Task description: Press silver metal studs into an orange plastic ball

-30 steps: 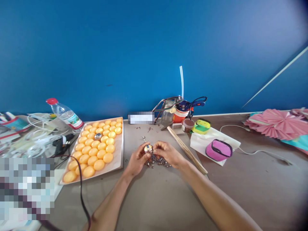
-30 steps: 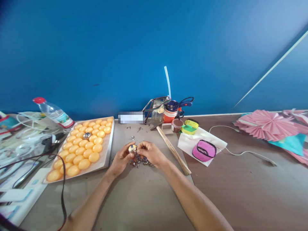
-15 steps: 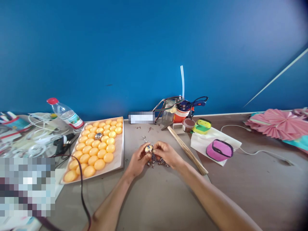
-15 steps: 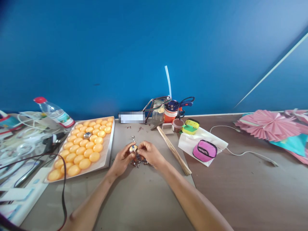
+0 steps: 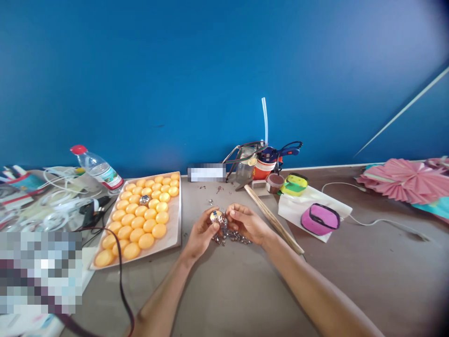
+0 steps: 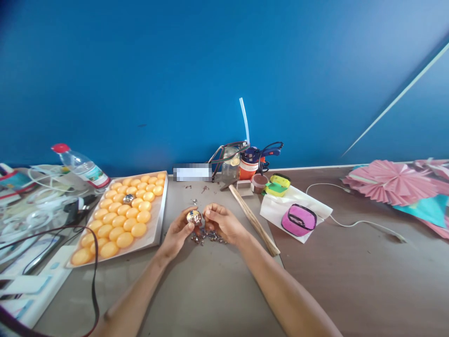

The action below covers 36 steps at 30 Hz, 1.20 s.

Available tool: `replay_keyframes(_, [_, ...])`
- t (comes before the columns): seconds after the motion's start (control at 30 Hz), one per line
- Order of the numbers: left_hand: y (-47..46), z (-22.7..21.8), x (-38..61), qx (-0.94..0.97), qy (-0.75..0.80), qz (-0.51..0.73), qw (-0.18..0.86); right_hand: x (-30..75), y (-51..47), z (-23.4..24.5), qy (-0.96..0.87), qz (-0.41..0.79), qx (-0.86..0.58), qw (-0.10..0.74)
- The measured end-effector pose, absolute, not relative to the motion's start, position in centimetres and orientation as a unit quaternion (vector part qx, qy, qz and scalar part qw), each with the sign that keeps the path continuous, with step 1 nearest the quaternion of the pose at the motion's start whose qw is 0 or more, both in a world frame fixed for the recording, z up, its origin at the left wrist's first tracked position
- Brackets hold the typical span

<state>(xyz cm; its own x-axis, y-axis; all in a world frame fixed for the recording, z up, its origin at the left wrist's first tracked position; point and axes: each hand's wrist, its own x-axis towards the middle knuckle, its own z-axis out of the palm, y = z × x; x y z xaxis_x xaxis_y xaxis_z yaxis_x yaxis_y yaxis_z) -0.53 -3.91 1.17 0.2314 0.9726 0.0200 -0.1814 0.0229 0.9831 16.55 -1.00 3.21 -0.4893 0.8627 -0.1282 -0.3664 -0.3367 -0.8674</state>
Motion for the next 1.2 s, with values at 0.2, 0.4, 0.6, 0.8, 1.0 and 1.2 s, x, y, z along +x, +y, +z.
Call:
replay_keyframes(0.2, [-3.7,1.2,-0.9,0.46,0.379,0.52,0.611,17.6,0.1,2.0,-0.557,0.573,-0.428,0.421])
replay_keyframes(0.4, [-3.5,1.5,-0.7,0.458,0.419,0.522,0.585,17.6,0.0,0.9,-0.754,0.292,-0.476,0.345])
replay_keyframes(0.6, [-3.4,1.4,-0.6,0.461,0.417,0.534,0.573,17.2,-0.4,0.2,-0.839,0.193,-0.435,0.265])
replay_keyframes(0.8, [-3.2,1.3,-0.6,0.468,0.422,0.556,0.541,17.0,-1.1,1.1,-0.892,0.176,-0.369,0.194])
replay_keyframes(1.0, [-3.0,1.2,-0.6,0.474,0.439,0.557,0.523,16.6,-1.2,1.1,-0.895,0.18,-0.373,0.166])
replay_keyframes(1.2, [-3.0,1.2,-0.5,0.464,0.462,0.556,0.512,16.1,-1.3,1.1,-0.885,0.187,-0.394,0.163])
